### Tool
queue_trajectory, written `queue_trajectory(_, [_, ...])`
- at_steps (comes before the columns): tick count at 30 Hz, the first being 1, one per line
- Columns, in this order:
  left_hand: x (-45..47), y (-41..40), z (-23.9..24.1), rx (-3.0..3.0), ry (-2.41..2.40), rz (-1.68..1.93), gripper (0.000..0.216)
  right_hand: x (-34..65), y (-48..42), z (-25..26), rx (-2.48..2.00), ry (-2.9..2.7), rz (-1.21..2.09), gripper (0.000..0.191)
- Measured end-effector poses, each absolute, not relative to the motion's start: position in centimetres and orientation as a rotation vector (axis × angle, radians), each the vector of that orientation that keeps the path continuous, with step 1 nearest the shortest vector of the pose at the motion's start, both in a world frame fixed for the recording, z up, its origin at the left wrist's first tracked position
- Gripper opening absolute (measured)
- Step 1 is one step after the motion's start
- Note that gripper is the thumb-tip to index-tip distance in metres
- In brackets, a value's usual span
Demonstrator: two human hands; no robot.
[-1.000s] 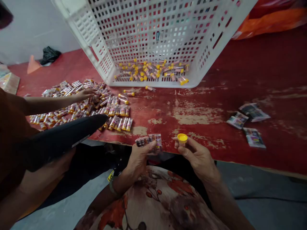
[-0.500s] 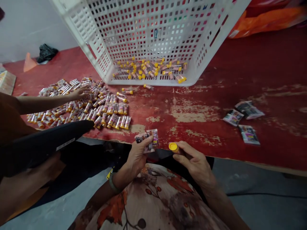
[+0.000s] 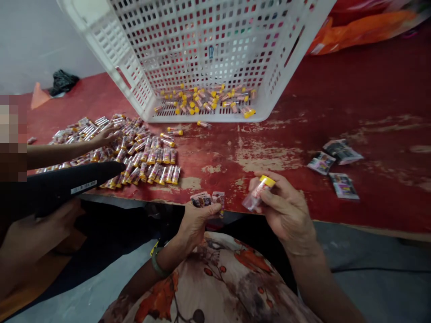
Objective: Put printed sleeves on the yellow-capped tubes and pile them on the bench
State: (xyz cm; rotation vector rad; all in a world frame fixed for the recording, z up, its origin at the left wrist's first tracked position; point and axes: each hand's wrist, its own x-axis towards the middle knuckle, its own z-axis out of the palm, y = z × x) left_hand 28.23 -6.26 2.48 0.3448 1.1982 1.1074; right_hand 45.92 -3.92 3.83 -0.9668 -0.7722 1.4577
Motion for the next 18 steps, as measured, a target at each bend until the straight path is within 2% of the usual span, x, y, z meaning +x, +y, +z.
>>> queue_trajectory(3, [28.4,-6.4,2.2,0.413,1.186,1.049,0.032,44.5,-2.7,4.3,-0.934,-0.843,1.353,0.029])
queue_trajectory(10, [28.1,-6.7,2.3,0.442,1.168,1.009,0.029,43.6,-2.5,3.1,-1.058,-1.128,1.201,0.031])
queue_trajectory(18, [28.2,-5.9,2.1,0.270,1.141,1.029,0.033,45.7,-4.0,4.1,-1.131,-1.046,1.240,0.038])
